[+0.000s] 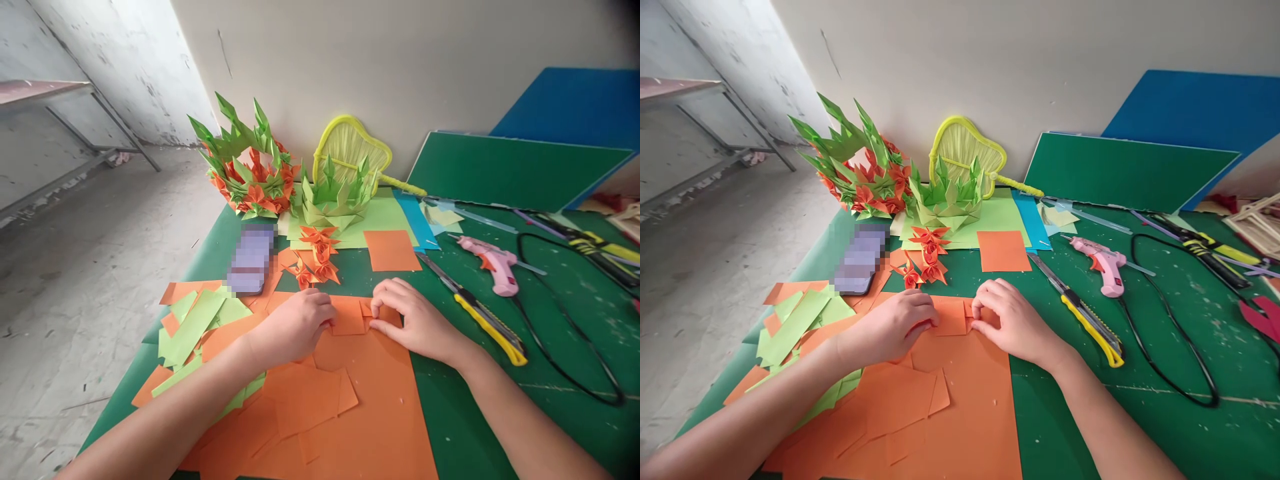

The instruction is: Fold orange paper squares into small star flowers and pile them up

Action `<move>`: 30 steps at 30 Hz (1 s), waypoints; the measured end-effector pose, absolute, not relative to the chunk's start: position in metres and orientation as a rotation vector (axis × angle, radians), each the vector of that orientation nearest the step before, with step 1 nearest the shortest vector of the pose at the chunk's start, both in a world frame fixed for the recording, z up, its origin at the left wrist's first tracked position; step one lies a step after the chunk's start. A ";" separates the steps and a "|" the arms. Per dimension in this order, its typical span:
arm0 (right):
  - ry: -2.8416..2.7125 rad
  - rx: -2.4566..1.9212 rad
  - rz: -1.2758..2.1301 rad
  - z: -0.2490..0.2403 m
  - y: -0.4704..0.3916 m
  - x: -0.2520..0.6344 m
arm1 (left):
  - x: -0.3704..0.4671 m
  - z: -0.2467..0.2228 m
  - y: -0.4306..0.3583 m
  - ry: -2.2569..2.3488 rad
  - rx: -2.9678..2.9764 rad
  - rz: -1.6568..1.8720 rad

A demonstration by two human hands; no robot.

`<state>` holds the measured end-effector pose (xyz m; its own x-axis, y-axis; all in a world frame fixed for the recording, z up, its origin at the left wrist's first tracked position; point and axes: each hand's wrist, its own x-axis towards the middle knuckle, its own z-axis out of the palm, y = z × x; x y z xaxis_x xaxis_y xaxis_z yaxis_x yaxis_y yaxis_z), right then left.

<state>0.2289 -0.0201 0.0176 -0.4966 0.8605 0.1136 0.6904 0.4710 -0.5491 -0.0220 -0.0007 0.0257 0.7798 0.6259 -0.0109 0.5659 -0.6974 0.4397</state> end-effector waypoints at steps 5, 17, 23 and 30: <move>-2.359 -1.086 0.700 0.014 -0.024 0.220 | -0.019 0.021 -0.004 0.830 2.535 0.264; -2.474 -1.121 0.640 0.010 -0.023 0.220 | -0.016 0.020 -0.003 0.830 2.561 0.272; -2.579 -1.017 0.466 0.008 -0.025 0.219 | -0.016 0.021 -0.005 0.823 2.678 0.240; -2.422 -1.190 0.629 0.013 -0.026 0.212 | -0.013 0.020 -0.005 0.943 2.524 0.282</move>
<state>0.2116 -0.0260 0.0126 -0.5753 0.8078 0.1283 0.6432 0.5438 -0.5390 -0.0128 -0.0054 0.0204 0.7483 0.6622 0.0389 0.5749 -0.6768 0.4599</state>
